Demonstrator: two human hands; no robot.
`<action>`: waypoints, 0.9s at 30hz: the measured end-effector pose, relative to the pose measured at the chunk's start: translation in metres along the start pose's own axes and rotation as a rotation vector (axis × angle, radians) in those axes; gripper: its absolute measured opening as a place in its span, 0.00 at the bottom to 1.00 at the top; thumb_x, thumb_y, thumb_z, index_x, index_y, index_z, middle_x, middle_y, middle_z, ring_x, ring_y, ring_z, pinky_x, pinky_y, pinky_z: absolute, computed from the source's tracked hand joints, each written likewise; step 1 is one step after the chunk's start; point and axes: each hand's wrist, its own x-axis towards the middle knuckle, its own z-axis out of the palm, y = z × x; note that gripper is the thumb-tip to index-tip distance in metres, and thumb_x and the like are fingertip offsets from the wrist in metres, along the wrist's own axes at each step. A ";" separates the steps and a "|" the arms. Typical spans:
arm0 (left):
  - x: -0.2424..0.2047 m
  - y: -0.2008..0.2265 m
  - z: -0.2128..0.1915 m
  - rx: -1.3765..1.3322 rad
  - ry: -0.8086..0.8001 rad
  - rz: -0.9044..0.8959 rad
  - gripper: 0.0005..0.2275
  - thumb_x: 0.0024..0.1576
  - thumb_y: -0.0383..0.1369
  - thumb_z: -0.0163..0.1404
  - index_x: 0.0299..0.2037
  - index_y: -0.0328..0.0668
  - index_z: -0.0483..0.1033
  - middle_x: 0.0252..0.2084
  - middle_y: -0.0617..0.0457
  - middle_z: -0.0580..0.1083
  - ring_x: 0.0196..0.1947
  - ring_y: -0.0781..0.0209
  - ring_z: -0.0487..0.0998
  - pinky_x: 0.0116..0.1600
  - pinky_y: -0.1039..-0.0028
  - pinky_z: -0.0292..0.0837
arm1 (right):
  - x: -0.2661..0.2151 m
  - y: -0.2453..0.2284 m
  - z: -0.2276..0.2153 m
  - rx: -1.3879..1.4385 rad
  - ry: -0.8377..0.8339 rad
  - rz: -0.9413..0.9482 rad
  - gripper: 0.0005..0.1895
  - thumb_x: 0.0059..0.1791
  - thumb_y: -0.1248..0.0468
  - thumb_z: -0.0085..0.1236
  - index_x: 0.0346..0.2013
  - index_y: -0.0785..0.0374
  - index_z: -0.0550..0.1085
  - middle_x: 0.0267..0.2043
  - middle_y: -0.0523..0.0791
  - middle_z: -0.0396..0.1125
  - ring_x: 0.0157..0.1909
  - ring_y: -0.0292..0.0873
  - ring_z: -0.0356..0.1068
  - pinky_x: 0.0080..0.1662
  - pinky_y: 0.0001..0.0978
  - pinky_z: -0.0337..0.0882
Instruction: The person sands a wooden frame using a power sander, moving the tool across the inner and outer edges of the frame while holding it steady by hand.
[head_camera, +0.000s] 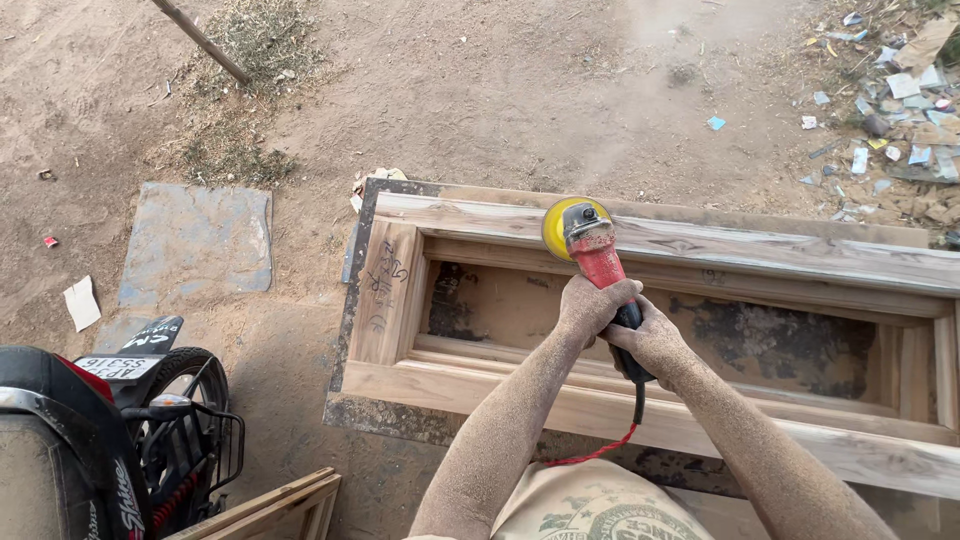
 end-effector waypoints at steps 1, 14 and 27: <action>-0.001 0.000 0.011 0.005 -0.002 0.028 0.21 0.43 0.47 0.64 0.36 0.36 0.80 0.31 0.48 0.79 0.29 0.61 0.82 0.35 0.67 0.78 | -0.003 0.004 -0.008 -0.018 0.014 0.011 0.32 0.42 0.60 0.68 0.57 0.64 0.66 0.26 0.48 0.67 0.23 0.42 0.70 0.26 0.37 0.72; -0.002 0.000 0.147 0.152 -0.160 -0.019 0.21 0.44 0.47 0.63 0.38 0.36 0.80 0.33 0.46 0.80 0.32 0.58 0.83 0.36 0.66 0.79 | -0.030 0.063 -0.117 0.157 0.145 0.026 0.28 0.41 0.62 0.68 0.53 0.59 0.67 0.25 0.46 0.66 0.23 0.41 0.69 0.26 0.37 0.71; -0.002 -0.006 0.306 0.318 -0.316 0.061 0.23 0.42 0.48 0.63 0.38 0.35 0.81 0.37 0.45 0.81 0.36 0.57 0.84 0.43 0.66 0.80 | -0.054 0.135 -0.246 0.286 0.268 0.069 0.26 0.42 0.60 0.67 0.51 0.58 0.67 0.26 0.47 0.67 0.23 0.44 0.70 0.26 0.41 0.72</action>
